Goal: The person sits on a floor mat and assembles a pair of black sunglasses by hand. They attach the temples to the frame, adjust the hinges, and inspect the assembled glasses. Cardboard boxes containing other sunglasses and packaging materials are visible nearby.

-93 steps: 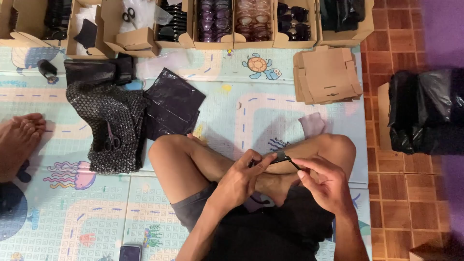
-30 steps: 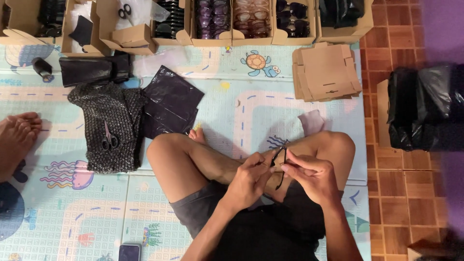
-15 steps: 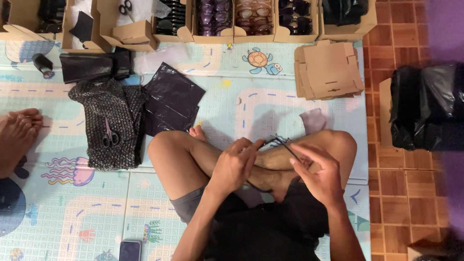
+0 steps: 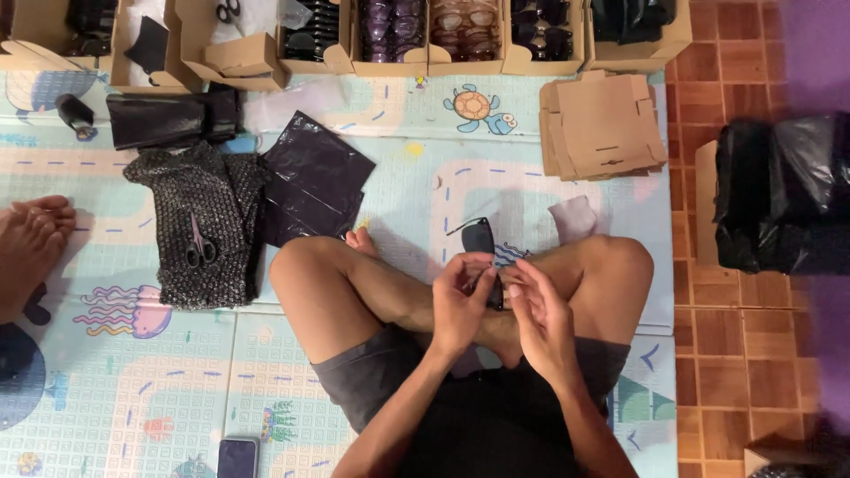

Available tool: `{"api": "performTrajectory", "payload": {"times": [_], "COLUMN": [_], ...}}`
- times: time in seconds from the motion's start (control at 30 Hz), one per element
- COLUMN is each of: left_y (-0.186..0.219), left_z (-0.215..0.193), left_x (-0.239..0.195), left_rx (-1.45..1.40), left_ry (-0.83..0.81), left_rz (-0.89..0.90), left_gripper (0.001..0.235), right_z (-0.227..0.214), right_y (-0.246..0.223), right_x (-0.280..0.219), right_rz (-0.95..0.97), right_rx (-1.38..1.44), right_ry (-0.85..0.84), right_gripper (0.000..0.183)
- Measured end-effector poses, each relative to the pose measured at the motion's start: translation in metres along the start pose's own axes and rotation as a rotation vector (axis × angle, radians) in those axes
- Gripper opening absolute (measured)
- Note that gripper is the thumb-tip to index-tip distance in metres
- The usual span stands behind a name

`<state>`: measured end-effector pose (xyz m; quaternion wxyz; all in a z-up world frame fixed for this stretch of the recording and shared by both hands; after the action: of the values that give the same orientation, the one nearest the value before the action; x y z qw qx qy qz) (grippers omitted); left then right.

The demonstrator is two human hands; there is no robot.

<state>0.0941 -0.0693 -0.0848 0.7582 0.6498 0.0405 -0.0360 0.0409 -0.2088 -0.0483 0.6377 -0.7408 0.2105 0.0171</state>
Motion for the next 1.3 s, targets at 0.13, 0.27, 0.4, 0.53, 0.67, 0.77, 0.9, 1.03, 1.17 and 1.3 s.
{"api": "performTrajectory", "payload": {"times": [0.13,0.27,0.4,0.53,0.67,0.77,0.9,1.03,1.17,1.3], "left_y": [0.015,0.022,0.033,0.044,0.086,0.09,0.04,0.022,0.025,0.05], "left_z": [0.011,0.003,0.005,0.007,0.037,0.051,0.053,0.047,0.044,0.044], "left_x": [-0.001,0.01,0.016,0.025,0.008,0.003,0.017,0.017,0.013,0.004], "left_rx": [-0.009,0.059,0.057,0.274,1.015,1.183,1.203,1.228,1.205,1.092], "left_ry": [-0.006,0.022,-0.012,-0.072,-0.164,-0.22,-0.412,-0.468,-0.549,-0.496], "left_rz": [0.044,0.13,0.154,0.271,0.986,1.209,1.178,1.171,1.085,1.154], "left_gripper": [0.015,0.013,0.016,0.024,0.015,0.015,0.02,0.014,0.019,0.029], "right_z": [-0.001,-0.004,0.008,-0.015,-0.043,-0.037,-0.031,-0.035,-0.039,-0.047], "right_y": [0.006,-0.003,0.042,0.028,-0.001,-0.035,-0.047,-0.05,-0.051,-0.042], "right_x": [0.007,0.006,0.012,0.017,0.015,0.009,0.0,-0.008,-0.011,-0.009], "right_rz": [-0.013,-0.08,0.098,0.022,-0.273,-0.488,-0.626,-0.715,-0.773,-0.738], "right_rx": [-0.058,-0.287,-0.077,-0.036,-0.42,-0.482,-0.474,-0.461,-0.431,-0.397], "right_ry": [0.005,0.057,-0.098,-0.009,0.238,0.26,0.238,0.283,0.317,0.339], "right_gripper": [0.038,0.027,0.03,0.024,0.017,0.012,0.02,0.026,0.028,0.024]}}
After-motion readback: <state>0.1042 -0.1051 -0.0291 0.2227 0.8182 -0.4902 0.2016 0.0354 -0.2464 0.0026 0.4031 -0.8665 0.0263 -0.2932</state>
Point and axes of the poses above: each hand's wrist, its own x-axis towards the middle knuckle, its own z-axis out of the palm, y = z × x, the point moved 10 cm from there along x, towards the middle knuckle, and after that the axes turned 5 degrees about z, right-handed, at the moved point
